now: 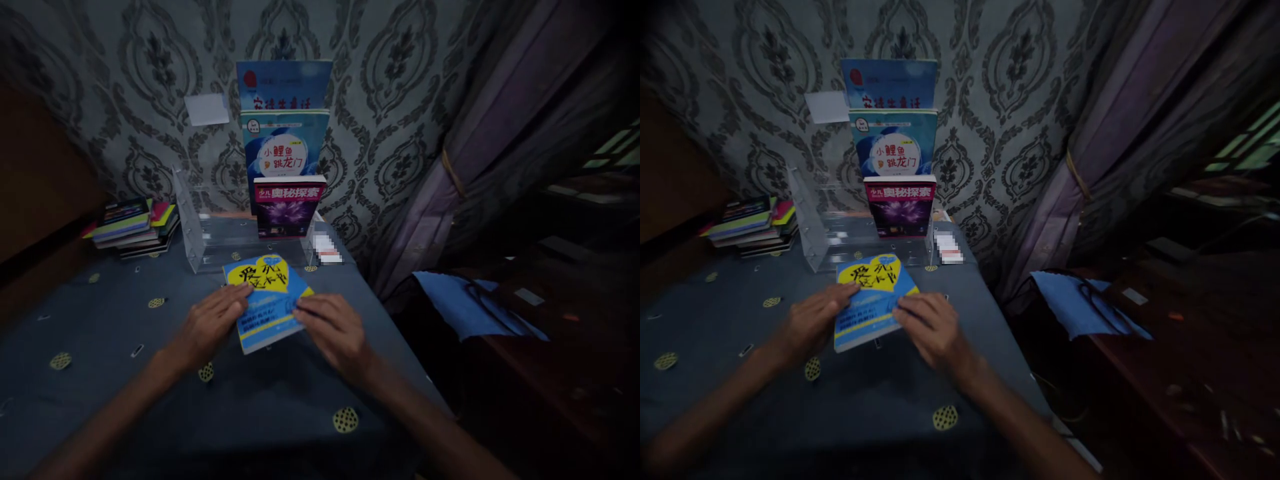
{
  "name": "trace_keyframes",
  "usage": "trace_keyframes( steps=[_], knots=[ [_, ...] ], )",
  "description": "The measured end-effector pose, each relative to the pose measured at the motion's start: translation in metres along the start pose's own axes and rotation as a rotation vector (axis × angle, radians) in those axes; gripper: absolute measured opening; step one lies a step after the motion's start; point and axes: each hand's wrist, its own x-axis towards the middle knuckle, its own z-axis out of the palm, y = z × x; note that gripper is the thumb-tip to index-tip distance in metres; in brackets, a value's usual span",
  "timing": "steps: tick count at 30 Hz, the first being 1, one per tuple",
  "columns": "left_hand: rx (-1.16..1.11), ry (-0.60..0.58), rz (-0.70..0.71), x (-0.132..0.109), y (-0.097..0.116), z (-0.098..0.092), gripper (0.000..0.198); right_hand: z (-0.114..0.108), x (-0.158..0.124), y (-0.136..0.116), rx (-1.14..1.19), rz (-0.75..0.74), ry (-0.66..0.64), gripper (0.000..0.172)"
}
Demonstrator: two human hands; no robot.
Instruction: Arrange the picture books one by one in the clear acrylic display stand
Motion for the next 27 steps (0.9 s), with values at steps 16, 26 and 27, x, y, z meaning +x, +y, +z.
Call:
trace_keyframes(
  steps=[16, 26, 27],
  knots=[
    [-0.141, -0.412, -0.350, -0.053, 0.019, 0.034, 0.041, 0.101, 0.033, -0.010, 0.329, 0.225, -0.519, 0.040],
    [-0.052, -0.533, -0.385, -0.066, 0.035, 0.045, 0.096, 0.152, 0.066, 0.031, 0.338, 0.160, -0.748, 0.051],
    [-0.041, -0.537, -0.379, -0.066, 0.034, 0.046, 0.090, 0.153, 0.066, 0.037, 0.303, 0.184, -0.739, 0.051]
  ],
)
